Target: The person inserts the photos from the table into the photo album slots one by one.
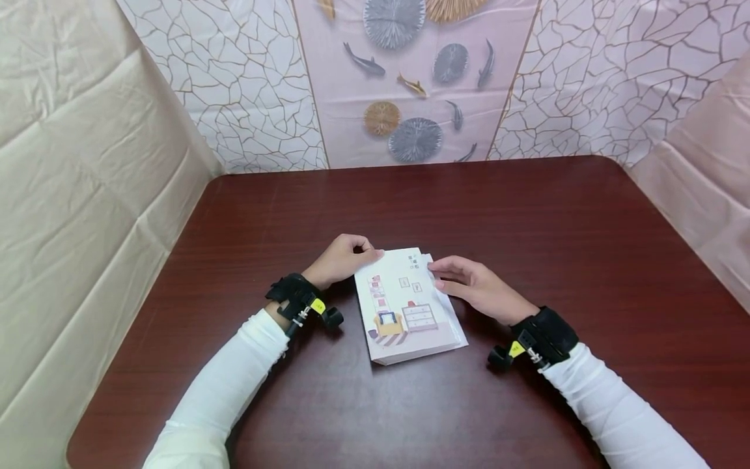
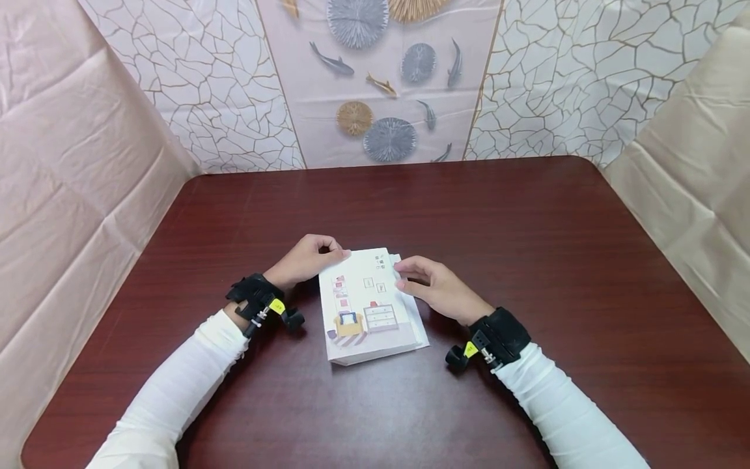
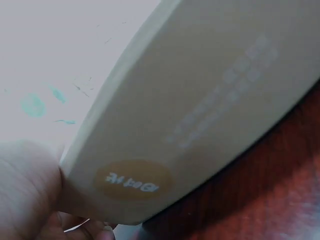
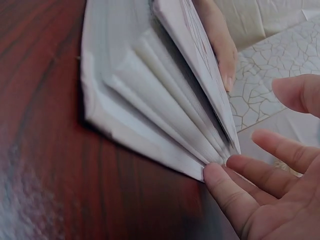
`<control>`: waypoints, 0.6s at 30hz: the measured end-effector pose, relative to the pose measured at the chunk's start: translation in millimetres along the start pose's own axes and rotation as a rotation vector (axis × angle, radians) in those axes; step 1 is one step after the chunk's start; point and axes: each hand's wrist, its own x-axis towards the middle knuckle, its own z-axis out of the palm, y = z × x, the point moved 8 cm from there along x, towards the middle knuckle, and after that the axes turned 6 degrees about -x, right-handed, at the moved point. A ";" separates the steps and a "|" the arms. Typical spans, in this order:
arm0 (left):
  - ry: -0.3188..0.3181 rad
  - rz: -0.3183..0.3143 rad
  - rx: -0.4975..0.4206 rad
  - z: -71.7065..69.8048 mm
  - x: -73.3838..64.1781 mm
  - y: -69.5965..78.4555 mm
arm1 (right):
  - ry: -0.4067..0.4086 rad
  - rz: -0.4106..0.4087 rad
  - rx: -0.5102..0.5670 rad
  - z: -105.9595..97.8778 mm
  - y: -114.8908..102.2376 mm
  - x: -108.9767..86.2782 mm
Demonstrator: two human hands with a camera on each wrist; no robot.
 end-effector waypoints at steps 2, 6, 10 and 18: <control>0.010 -0.008 -0.001 -1.0 3.2 -0.8 | -0.003 -0.004 0.001 0.6 -0.1 0.2; 0.029 -0.034 0.001 -3.8 9.1 -3.1 | -0.011 0.003 -0.001 1.2 0.5 0.6; 0.053 -0.056 -0.008 -7.7 14.2 -5.5 | -0.002 0.007 -0.005 0.4 0.0 1.1; 0.072 -0.064 -0.012 -5.3 24.3 -3.4 | 0.001 0.014 0.050 -0.9 1.6 0.6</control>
